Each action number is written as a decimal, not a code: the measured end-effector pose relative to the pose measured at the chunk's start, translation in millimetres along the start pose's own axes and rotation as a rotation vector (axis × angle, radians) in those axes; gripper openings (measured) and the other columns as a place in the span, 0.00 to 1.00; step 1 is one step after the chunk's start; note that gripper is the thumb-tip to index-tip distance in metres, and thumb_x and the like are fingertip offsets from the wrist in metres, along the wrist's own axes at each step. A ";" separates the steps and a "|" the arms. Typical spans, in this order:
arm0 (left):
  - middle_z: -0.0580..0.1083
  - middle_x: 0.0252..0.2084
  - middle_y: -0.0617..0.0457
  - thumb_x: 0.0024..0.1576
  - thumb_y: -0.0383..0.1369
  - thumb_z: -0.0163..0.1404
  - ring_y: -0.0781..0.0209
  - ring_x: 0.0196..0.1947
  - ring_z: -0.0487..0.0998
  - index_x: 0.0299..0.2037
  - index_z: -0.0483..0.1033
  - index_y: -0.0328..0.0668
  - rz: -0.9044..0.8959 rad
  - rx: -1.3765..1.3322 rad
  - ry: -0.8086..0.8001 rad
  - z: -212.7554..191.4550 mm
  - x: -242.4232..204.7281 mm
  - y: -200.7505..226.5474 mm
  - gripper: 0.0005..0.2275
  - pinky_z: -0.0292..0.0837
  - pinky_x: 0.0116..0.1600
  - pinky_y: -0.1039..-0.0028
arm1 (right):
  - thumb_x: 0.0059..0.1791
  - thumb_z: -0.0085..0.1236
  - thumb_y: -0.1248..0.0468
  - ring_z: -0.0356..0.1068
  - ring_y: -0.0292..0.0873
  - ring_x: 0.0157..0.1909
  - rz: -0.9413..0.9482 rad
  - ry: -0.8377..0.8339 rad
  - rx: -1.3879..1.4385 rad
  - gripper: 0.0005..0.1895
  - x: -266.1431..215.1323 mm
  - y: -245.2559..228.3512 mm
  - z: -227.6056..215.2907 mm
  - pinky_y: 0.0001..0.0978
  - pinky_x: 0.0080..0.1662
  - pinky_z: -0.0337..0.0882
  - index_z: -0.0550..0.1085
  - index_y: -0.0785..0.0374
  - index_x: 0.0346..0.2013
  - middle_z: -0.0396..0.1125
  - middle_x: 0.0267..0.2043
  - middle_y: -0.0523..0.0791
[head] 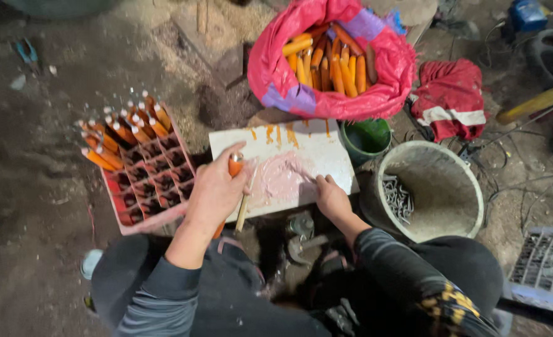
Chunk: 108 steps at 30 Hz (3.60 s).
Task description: The person inserts metal nails into the tips of orange cylindrical objects using a hammer and a small wooden stick. They retrieve nails from a bucket, position them on the object tips, and tap them in. Finished items are placed into a red crate.
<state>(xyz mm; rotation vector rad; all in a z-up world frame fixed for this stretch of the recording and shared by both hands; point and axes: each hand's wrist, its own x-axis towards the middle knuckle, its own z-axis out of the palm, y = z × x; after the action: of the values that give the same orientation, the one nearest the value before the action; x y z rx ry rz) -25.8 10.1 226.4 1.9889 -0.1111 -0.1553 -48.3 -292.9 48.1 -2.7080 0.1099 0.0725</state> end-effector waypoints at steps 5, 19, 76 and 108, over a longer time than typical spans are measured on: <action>0.78 0.26 0.45 0.59 0.32 0.55 0.64 0.20 0.81 0.59 0.73 0.39 0.025 -0.101 0.106 8.9 -4.6 26.2 0.18 0.76 0.30 0.72 | 0.50 0.46 0.68 0.69 0.68 0.44 -0.101 0.052 0.090 0.08 -4.0 4.1 31.6 0.58 0.45 0.69 0.66 0.62 0.44 0.68 0.45 0.57; 0.81 0.28 0.47 0.59 0.36 0.56 0.58 0.22 0.81 0.57 0.74 0.41 0.084 -0.050 0.144 14.9 -1.9 20.7 0.17 0.76 0.33 0.70 | 0.54 0.53 0.61 0.74 0.61 0.41 0.035 -0.015 0.215 0.10 -1.8 3.5 15.4 0.47 0.44 0.72 0.76 0.61 0.46 0.73 0.38 0.58; 0.77 0.30 0.35 0.57 0.36 0.57 0.38 0.32 0.81 0.53 0.77 0.40 0.201 0.083 0.290 10.7 -3.5 18.9 0.15 0.76 0.37 0.59 | 0.50 0.49 0.66 0.72 0.64 0.45 -0.141 -0.002 -0.010 0.22 -3.6 2.5 14.0 0.53 0.45 0.72 0.72 0.52 0.59 0.69 0.52 0.54; 0.78 0.32 0.35 0.57 0.37 0.58 0.37 0.35 0.81 0.53 0.76 0.40 0.219 0.141 0.263 15.5 -0.3 24.7 0.16 0.76 0.39 0.59 | 0.54 0.47 0.63 0.71 0.67 0.42 -0.042 -0.027 0.156 0.08 -6.5 28.7 24.7 0.55 0.43 0.70 0.73 0.60 0.44 0.71 0.37 0.60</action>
<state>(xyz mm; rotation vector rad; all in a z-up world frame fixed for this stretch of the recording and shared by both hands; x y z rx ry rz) -28.7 -14.0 242.6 2.1024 -0.1725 0.2614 -58.1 -308.1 14.2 -2.5514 0.0483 0.0838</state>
